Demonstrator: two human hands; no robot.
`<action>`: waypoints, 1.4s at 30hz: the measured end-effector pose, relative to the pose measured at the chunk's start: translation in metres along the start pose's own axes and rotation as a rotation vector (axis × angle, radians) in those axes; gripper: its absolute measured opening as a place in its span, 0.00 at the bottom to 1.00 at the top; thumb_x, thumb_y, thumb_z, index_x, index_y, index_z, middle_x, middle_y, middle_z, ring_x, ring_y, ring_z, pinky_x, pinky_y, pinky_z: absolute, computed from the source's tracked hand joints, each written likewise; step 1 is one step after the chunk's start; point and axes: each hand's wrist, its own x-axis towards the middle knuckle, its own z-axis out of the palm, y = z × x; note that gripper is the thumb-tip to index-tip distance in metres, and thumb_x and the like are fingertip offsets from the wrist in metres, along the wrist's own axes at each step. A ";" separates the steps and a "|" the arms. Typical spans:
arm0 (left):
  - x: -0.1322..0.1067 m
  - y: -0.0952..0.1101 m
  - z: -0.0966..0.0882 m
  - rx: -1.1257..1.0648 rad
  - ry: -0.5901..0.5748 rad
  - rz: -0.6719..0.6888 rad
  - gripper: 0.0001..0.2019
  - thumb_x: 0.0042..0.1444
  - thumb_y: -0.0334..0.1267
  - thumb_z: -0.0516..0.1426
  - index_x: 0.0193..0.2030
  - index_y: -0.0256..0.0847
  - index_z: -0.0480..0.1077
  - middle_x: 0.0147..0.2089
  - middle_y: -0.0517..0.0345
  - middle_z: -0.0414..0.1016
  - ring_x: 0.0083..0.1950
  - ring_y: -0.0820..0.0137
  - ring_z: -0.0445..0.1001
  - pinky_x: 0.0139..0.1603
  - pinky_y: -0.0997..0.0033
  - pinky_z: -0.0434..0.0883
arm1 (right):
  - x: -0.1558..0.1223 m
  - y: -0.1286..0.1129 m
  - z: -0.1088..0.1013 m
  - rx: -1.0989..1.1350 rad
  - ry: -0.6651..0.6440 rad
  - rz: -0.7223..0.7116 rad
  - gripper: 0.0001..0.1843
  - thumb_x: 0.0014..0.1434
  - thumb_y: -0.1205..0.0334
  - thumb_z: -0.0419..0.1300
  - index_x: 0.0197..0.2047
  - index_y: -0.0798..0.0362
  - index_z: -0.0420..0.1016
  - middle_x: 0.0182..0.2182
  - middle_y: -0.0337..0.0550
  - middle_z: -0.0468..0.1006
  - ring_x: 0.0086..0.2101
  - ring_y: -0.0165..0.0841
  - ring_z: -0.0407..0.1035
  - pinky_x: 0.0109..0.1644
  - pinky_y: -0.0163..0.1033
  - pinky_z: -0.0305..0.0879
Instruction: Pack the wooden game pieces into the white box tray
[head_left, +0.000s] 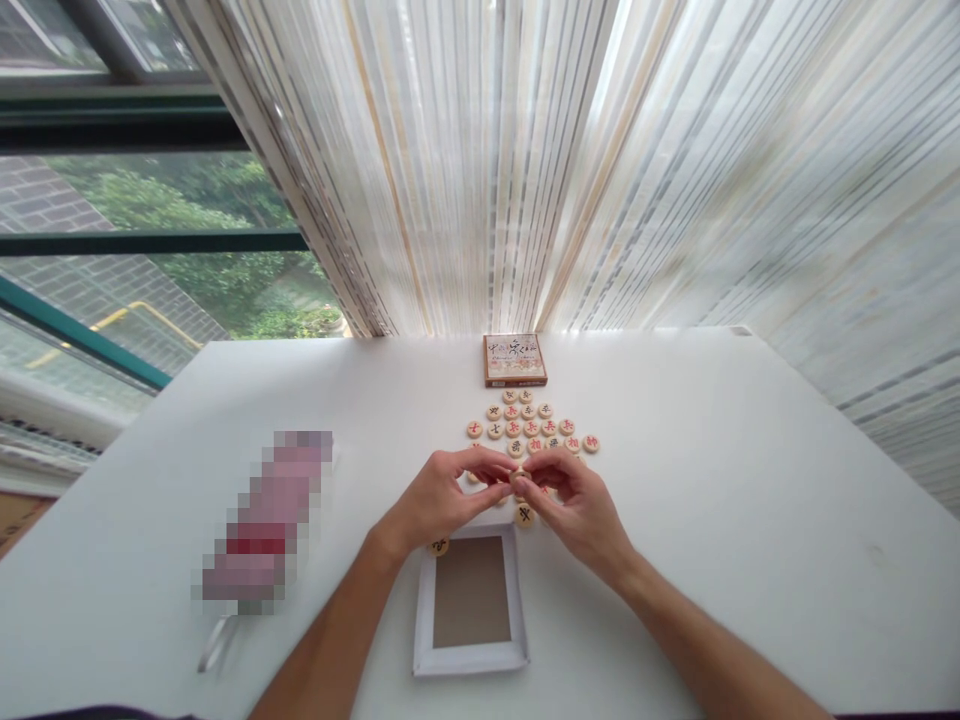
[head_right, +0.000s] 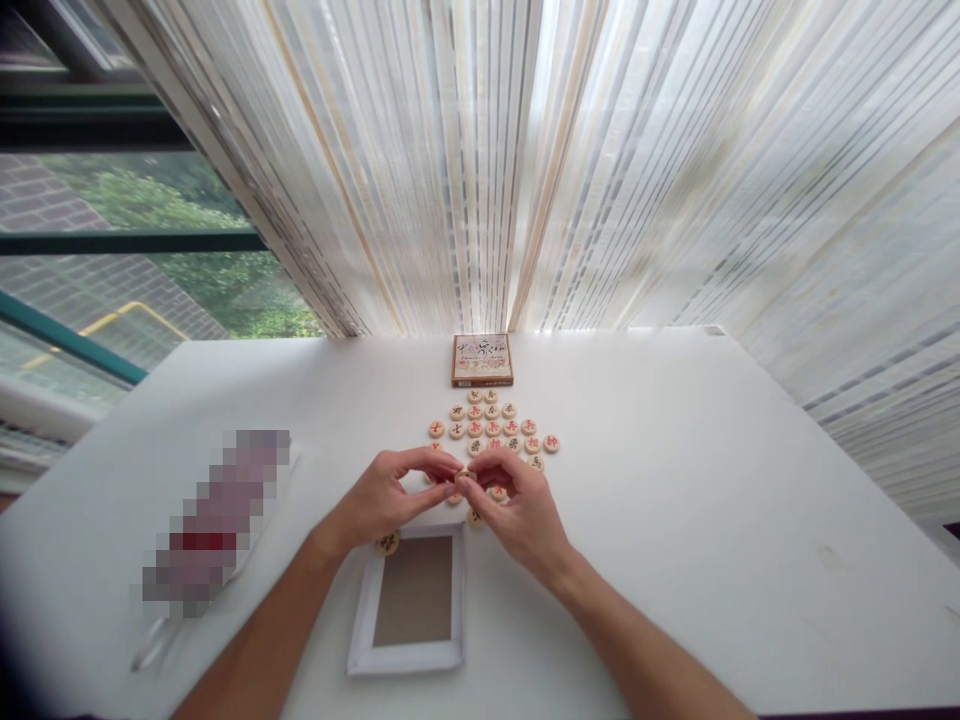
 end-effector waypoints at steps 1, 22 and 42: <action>0.000 0.001 0.000 -0.005 -0.007 0.002 0.10 0.59 0.37 0.62 0.47 0.39 0.78 0.44 0.53 0.81 0.43 0.67 0.79 0.47 0.69 0.76 | 0.000 0.001 0.000 0.004 0.000 0.014 0.08 0.61 0.57 0.66 0.38 0.50 0.73 0.32 0.40 0.77 0.32 0.33 0.76 0.36 0.37 0.75; 0.001 -0.001 -0.003 0.024 0.035 -0.005 0.12 0.58 0.38 0.63 0.48 0.39 0.75 0.42 0.54 0.82 0.41 0.68 0.79 0.47 0.69 0.75 | -0.004 -0.003 -0.002 0.036 -0.017 0.033 0.09 0.66 0.60 0.60 0.49 0.50 0.76 0.41 0.46 0.80 0.39 0.35 0.79 0.45 0.40 0.77; 0.000 -0.002 -0.006 -0.034 0.034 -0.048 0.11 0.60 0.40 0.61 0.47 0.38 0.73 0.40 0.53 0.80 0.40 0.68 0.78 0.45 0.68 0.75 | -0.003 0.001 0.000 -0.164 -0.050 -0.117 0.12 0.65 0.63 0.60 0.52 0.49 0.73 0.42 0.45 0.78 0.37 0.34 0.74 0.43 0.41 0.74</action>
